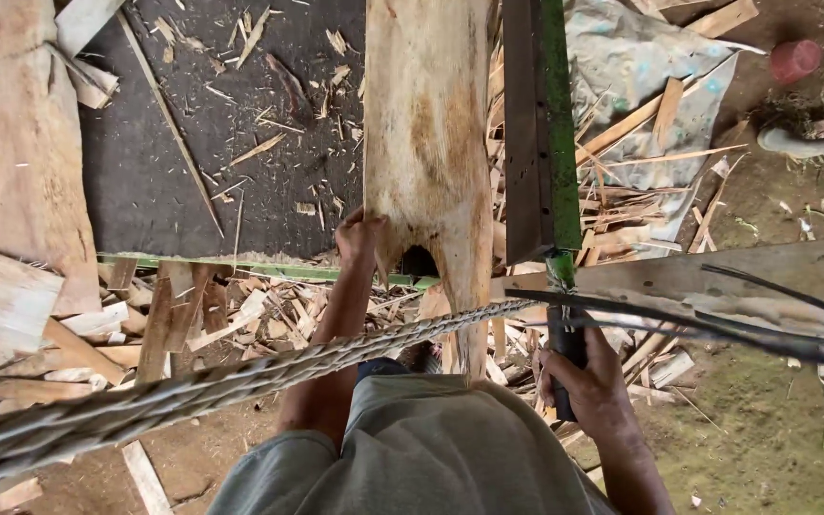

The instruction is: Manually sawing or shaving thin layers off large wooden planks using a lever-operated saw.

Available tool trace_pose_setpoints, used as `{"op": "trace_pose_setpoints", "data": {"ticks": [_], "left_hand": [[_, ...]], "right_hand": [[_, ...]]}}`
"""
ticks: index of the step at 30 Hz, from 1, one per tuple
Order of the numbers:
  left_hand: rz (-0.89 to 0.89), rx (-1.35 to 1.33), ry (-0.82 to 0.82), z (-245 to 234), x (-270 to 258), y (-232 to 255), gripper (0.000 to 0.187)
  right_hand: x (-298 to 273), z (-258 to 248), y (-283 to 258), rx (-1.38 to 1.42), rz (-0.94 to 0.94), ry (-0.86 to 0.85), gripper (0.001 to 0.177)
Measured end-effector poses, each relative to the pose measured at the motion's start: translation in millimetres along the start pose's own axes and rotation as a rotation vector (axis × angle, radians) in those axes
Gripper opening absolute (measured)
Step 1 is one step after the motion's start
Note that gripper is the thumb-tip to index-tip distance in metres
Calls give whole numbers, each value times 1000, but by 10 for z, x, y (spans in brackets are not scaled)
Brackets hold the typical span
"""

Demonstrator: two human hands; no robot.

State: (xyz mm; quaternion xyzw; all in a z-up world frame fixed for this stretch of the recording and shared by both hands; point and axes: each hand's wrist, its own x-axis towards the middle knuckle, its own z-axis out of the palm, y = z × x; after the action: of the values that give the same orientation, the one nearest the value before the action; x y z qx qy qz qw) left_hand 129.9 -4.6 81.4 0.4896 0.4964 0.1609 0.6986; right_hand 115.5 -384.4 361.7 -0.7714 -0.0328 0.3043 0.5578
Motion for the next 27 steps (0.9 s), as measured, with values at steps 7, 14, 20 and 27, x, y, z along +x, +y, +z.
{"op": "trace_pose_setpoints", "data": {"ticks": [7, 14, 20, 27], "left_hand": [[-11, 90, 42, 88, 21, 112, 28], [48, 105, 44, 87, 166, -158, 29], [3, 183, 23, 124, -209, 221, 20], [47, 304, 31, 138, -105, 77, 23]], "right_hand": [[94, 216, 97, 36, 77, 39, 50], [209, 350, 328, -211, 216, 115, 65], [198, 277, 794, 106, 4, 108, 54], [358, 404, 1104, -1, 116, 121, 42]]}}
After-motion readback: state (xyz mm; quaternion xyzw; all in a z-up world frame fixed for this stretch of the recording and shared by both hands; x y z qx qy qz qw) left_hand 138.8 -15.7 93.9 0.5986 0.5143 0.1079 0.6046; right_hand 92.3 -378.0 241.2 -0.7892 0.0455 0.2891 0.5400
